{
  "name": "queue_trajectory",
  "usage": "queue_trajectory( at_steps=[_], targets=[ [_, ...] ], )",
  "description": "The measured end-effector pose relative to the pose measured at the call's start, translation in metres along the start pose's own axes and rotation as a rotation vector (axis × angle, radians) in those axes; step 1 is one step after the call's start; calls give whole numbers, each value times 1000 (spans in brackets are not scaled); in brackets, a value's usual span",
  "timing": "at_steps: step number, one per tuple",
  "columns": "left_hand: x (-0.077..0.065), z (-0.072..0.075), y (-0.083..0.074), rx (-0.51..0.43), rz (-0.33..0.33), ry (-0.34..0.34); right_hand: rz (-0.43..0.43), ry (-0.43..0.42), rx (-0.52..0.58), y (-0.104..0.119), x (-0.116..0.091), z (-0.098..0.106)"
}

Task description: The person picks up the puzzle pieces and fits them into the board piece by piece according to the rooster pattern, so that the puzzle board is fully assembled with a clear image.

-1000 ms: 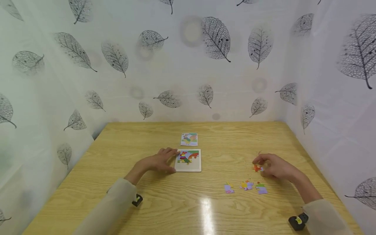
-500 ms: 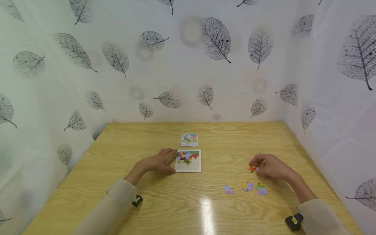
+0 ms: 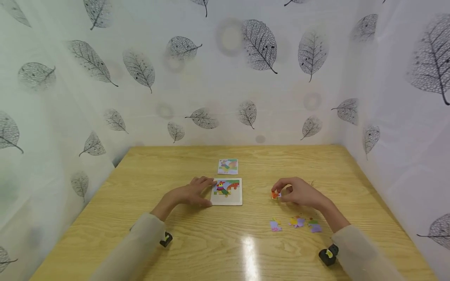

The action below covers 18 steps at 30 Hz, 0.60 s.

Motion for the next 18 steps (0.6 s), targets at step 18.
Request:
queue_trajectory(
  at_steps=[18],
  targets=[
    [2, 2, 1, -23, -24, 5, 2, 10, -34, 48, 64, -40]
  ],
)
Point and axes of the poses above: each hand's wrist, its own x-axis towards the middle knuckle, its own z-axis out of the back of the hand, y = z × x, the point moved 2 cm from there along x, towards the middle knuckle, and after that the axes turned 7 degrees about -z, right-handed, at the moved point
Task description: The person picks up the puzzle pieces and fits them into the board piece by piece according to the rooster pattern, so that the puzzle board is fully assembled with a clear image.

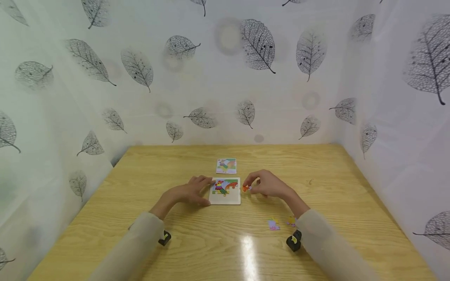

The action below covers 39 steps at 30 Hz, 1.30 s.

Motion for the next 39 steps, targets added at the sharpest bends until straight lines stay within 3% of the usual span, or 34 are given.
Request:
queue_trajectory(
  at_steps=[14, 18, 26, 39],
  targets=[
    [0, 0, -1, -17, -14, 14, -28, -26, -48, 10, 36, -29],
    [1, 1, -1, -17, -28, 37, -40, -49, -57, 12, 39, -33],
    [3, -4, 3, 33, -37, 19, -4, -112, -213, 20, 45, -41],
    [1, -2, 2, 10, 2, -2, -23, -111, -189, 21, 47, -40]
  ],
)
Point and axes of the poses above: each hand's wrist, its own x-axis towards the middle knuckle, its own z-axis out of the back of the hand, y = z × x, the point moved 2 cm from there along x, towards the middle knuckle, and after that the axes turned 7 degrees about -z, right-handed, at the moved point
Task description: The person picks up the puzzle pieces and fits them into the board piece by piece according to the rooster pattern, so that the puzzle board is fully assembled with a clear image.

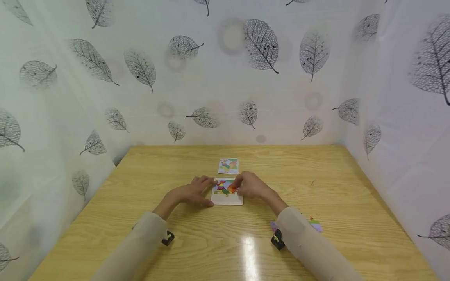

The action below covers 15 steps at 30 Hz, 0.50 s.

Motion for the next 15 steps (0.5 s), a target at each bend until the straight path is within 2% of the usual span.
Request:
queue_trajectory(
  at_steps=[4, 10, 15],
  targets=[
    [0, 1, -1, -2, -1, -1, 10, 39, 27, 0, -6, 3],
    [-1, 2, -3, -11, 11, -2, 16, 144, 134, -5, -21, 14],
    [-1, -1, -3, -11, 25, -3, 21, 172, 202, -16, -37, 24]
  ],
)
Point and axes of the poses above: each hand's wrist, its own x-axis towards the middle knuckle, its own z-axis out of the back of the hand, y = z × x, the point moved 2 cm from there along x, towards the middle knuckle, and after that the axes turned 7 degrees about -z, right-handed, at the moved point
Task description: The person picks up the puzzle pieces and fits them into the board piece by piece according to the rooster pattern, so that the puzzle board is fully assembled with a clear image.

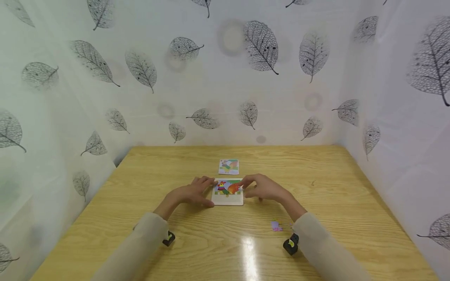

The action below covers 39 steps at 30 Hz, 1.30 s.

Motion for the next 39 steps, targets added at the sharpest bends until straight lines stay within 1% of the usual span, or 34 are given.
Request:
queue_trajectory(
  at_steps=[9, 15, 20, 23, 26, 28, 31, 35, 39],
  targets=[
    [0, 0, 2, 18, -6, 0, -46, 39, 19, -18, -31, 10],
    [2, 1, 3, 21, -7, -1, -40, 70, 25, -26, -54, 14],
    [3, 3, 3, 33, -3, 0, -48, 101, 14, -30, -73, 18],
    [3, 4, 2, 38, -7, -5, -35, 107, -7, -33, -83, 21],
    [3, 2, 2, 37, -9, -1, -17, 125, -27, -36, -94, 20],
    [3, 0, 3, 38, -8, 4, 6, 151, -23, -37, -99, 18],
    [2, -3, 4, 34, -7, 4, 57, 171, -45, -38, -105, 13],
    [3, -4, 5, 37, -7, 9, 137, 133, -140, -37, -107, 9],
    [3, -5, 4, 45, 0, 18, 173, 84, -195, -36, -105, 6]
  ],
)
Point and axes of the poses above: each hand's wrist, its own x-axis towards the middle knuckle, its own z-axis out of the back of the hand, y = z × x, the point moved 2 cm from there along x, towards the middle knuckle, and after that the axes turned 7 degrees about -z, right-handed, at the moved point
